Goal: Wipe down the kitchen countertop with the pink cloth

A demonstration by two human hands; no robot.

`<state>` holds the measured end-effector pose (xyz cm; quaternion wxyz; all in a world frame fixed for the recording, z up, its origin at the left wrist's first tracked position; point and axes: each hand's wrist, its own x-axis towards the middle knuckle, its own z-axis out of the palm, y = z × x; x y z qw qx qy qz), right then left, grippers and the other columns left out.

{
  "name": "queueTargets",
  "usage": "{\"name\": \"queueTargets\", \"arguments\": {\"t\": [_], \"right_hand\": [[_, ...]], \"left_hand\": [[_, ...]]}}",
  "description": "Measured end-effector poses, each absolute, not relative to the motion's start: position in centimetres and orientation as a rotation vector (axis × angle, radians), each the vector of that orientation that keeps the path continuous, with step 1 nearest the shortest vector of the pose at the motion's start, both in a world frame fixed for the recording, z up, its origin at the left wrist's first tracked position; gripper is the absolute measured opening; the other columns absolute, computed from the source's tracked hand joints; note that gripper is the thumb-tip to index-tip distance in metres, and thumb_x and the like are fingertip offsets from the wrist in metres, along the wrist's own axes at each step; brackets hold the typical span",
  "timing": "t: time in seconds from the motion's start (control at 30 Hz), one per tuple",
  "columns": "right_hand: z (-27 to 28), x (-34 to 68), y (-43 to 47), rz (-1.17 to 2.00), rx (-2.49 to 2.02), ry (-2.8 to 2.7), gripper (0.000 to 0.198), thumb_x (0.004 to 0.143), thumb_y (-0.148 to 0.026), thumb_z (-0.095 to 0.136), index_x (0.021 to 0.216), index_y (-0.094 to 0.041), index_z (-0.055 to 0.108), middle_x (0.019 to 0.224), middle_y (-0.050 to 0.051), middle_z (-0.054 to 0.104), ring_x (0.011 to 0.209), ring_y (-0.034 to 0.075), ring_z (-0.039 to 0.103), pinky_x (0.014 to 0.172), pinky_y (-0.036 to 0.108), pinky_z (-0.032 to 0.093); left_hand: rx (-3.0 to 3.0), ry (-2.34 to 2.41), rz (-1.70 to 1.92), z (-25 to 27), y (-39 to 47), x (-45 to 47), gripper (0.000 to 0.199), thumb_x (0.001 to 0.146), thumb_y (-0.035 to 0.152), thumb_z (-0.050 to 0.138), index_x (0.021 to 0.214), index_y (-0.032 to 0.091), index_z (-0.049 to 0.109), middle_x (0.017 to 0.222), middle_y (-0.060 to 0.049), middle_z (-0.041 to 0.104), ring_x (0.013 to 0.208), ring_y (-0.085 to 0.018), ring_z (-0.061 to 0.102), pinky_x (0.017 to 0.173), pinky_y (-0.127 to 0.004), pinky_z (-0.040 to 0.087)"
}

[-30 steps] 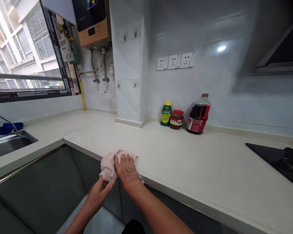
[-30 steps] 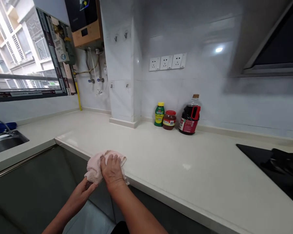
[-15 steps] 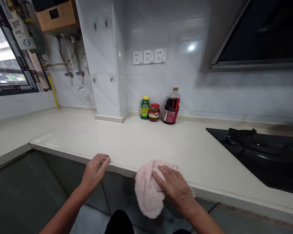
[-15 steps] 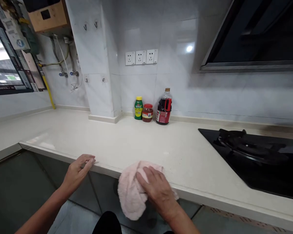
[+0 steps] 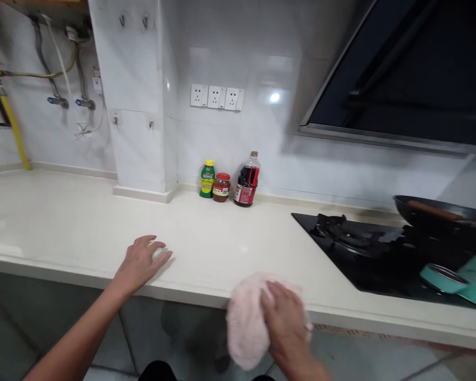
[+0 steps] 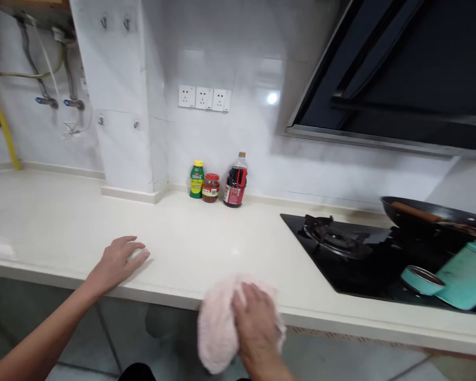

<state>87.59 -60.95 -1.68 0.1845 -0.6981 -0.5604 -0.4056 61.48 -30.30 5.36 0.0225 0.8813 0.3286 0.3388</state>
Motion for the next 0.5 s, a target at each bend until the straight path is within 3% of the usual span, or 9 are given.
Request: {"name": "queueTargets", "arguments": {"t": [0.17,0.27,0.4,0.5], "right_hand": [[-0.3,78.8,-50.9,-0.999,-1.675,-1.766,0.033,0.093,-0.031,0.055,0.124,-0.021,0.056,0.125,0.014,0.056,0.116,0.032,0.05,0.097,0.05,0.046],[0.8,76.2,-47.6,-1.062,-1.539,-1.884,0.032,0.097,-0.032,0.049,0.125,-0.018,0.055,0.12,0.013,0.057,0.11,0.03,0.054,0.091,0.046,0.05],[1.5,77.5,-48.1,-1.13,-1.424,-1.946,0.032,0.099,-0.028,0.047,0.129,-0.021,0.051,0.119,0.011,0.058,0.105,0.027,0.057,0.086,0.041,0.053],[1.6,81.2,-51.3,-1.147,-1.364,-1.892,0.03,0.098,-0.03,0.047,0.126,-0.022,0.053,0.115,0.011,0.06,0.103,0.027,0.058,0.08,0.04,0.054]], "left_hand": [[2.78,1.104,1.004,5.1,-28.8,61.3,0.041,0.087,0.057,0.047,0.1,0.029,0.073,0.122,-0.009,0.067,0.123,-0.031,0.056,0.102,-0.049,0.043],[2.759,1.192,0.894,5.5,-28.1,61.3,0.041,0.086,0.059,0.046,0.099,0.03,0.072,0.117,-0.005,0.069,0.117,-0.029,0.06,0.099,-0.046,0.044],[2.772,1.288,0.752,6.2,-28.1,61.3,0.045,0.084,0.063,0.043,0.104,0.032,0.069,0.121,0.0,0.069,0.119,-0.029,0.059,0.098,-0.047,0.042],[2.835,1.333,0.617,6.7,-28.5,61.5,0.052,0.087,0.062,0.035,0.114,0.03,0.066,0.131,-0.004,0.064,0.125,-0.03,0.055,0.1,-0.05,0.04]]}}
